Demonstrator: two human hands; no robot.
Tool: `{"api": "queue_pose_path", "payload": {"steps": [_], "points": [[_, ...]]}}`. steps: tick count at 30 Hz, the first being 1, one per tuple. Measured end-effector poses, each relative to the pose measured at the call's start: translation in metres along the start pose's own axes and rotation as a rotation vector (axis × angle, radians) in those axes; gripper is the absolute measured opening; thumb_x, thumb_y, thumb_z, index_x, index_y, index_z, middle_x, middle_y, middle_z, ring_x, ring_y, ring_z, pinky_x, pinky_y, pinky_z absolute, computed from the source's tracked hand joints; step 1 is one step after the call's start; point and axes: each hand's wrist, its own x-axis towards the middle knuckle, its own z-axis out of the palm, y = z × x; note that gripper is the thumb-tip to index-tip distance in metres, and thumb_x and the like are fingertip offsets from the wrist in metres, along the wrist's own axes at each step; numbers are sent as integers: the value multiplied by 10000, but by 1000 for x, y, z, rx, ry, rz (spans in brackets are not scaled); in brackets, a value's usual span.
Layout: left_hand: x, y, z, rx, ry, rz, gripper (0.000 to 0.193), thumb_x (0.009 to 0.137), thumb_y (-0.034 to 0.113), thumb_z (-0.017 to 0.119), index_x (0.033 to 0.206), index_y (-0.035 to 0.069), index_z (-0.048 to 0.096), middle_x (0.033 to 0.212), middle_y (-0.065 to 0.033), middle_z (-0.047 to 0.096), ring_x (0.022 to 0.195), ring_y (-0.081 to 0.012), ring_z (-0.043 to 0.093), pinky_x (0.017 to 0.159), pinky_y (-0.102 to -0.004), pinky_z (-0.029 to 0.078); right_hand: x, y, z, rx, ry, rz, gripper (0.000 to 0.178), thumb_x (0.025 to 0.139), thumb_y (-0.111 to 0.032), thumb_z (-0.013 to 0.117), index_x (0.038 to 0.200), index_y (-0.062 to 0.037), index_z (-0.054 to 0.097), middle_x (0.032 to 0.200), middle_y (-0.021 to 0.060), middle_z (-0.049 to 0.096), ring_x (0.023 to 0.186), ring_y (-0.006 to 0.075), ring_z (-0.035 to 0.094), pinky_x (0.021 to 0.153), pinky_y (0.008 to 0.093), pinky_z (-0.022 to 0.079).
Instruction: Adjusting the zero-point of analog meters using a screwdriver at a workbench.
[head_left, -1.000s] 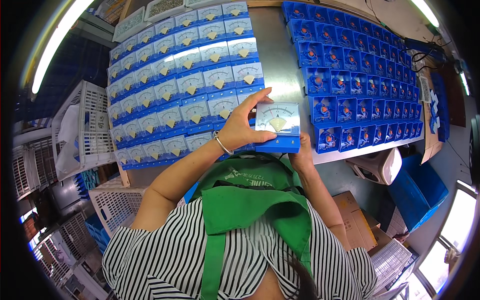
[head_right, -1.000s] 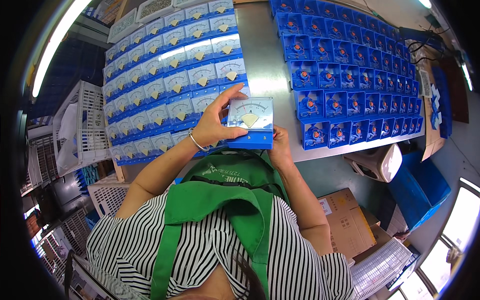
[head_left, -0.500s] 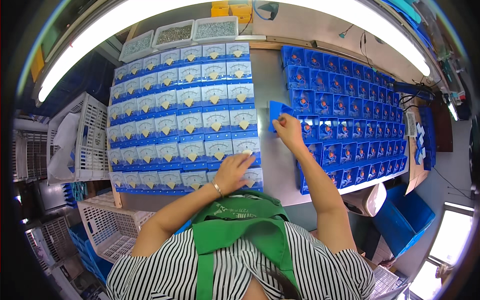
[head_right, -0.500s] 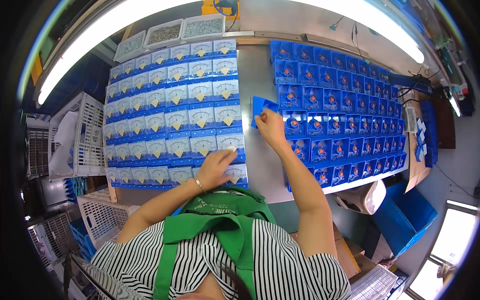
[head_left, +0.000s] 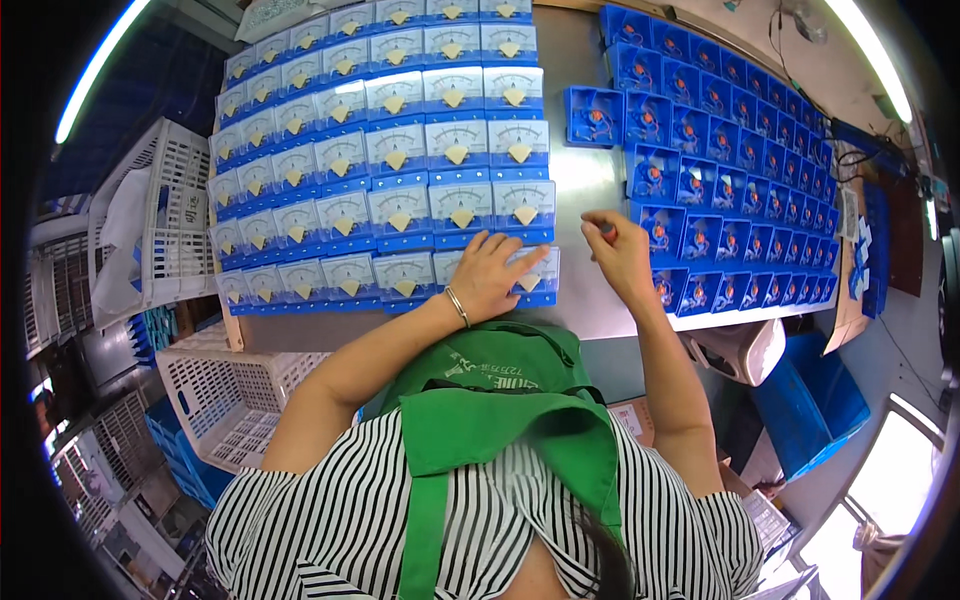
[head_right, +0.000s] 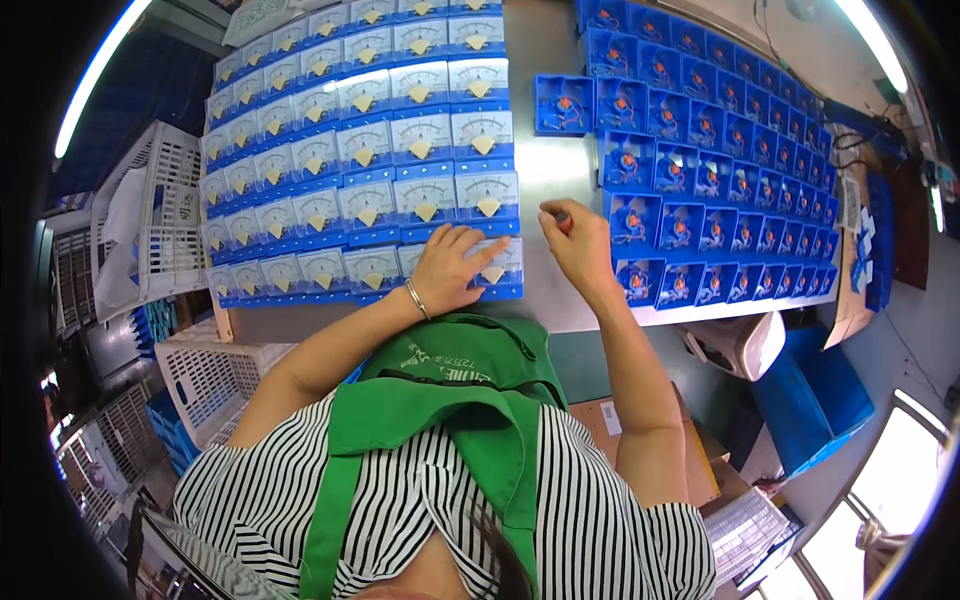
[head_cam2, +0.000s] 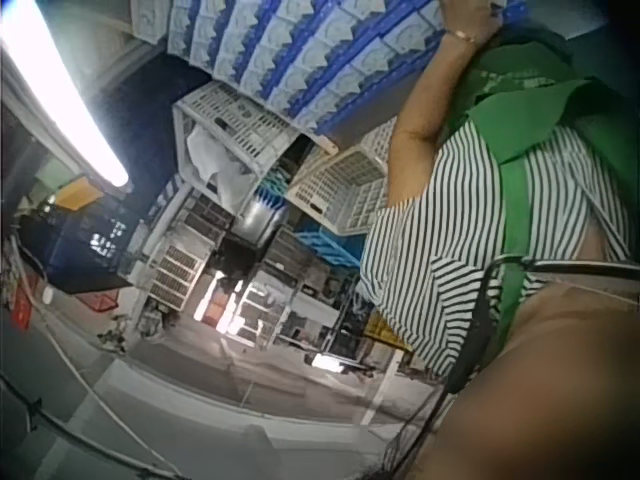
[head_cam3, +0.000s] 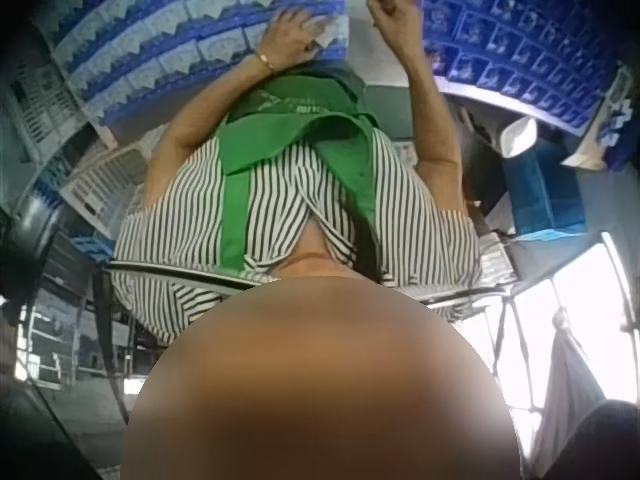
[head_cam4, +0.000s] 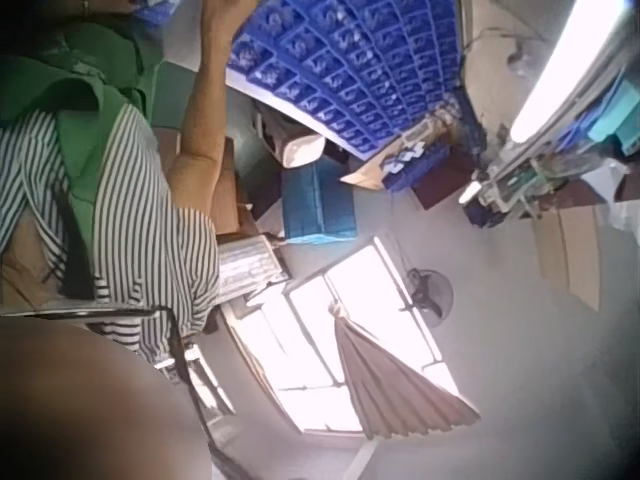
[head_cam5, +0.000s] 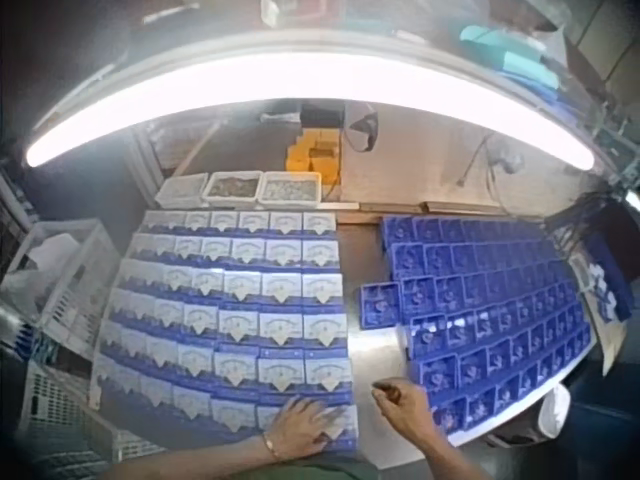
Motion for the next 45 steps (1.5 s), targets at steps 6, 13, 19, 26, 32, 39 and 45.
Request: {"api": "queue_pose_path", "payload": {"steps": [6, 13, 19, 26, 32, 39, 45], "points": [[12, 15, -41, -553, 117, -50, 757, 608, 187, 775, 1300, 59, 497, 1189, -147, 524, 1111, -318, 521, 955, -375, 433, -78, 21, 8, 315, 14, 281, 144, 869, -110, 631, 905, 25, 667, 601, 29, 596, 476, 69, 507, 431, 223, 380], [20, 33, -82, -751, 41, -68, 866, 630, 201, 783, 1401, 73, 408, 1224, -123, 514, 1141, -247, 517, 1001, -348, 400, -91, -8, 33, 926, -139, 302, 51, 846, -28, 589, 881, -47, 621, 637, 5, 593, 485, 65, 524, 413, 188, 368], [28, 34, -98, -876, -36, -152, 1006, 602, 177, 807, 1469, 109, 302, 1278, -142, 490, 1192, -234, 494, 1046, -346, 362, -84, -17, 38, 1134, -98, 322, 47, 844, -48, 622, 878, -56, 654, 695, 21, 642, 518, 66, 552, 434, 201, 419], [39, 23, -100, -906, -28, -156, 1007, 600, 174, 802, 1470, 109, 301, 1284, -148, 485, 1192, -234, 492, 1043, -341, 365, -71, -27, 52, 1220, 57, 246, 58, 849, -65, 632, 888, -62, 675, 748, 5, 659, 587, 58, 571, 497, 202, 444], [40, 17, -101, -975, 3, -213, 1007, 596, 153, 804, 1469, 109, 305, 1282, -145, 486, 1191, -232, 493, 1052, -342, 357, -72, -31, 65, 1146, 152, 107, 76, 863, -119, 632, 879, -58, 674, 750, 2, 655, 590, 56, 563, 501, 198, 424], [37, 13, -101, -975, 20, -217, 989, 596, 145, 800, 1461, 107, 320, 1279, -138, 485, 1193, -231, 491, 1053, -342, 354, -74, -15, 72, 1047, 142, 181, 484, 851, -337, 677, 1140, 35, 568, 1063, 111, 627, 919, 196, 637, 784, 340, 540], [33, 11, -98, -932, 50, -184, 971, 599, 151, 799, 1452, 105, 338, 1273, -132, 492, 1196, -230, 488, 1045, -339, 361, -70, -35, 59, 1064, 117, 160, 100, 877, -81, 580, 855, -39, 668, 687, 0, 633, 522, 55, 506, 454, 209, 380]]}}
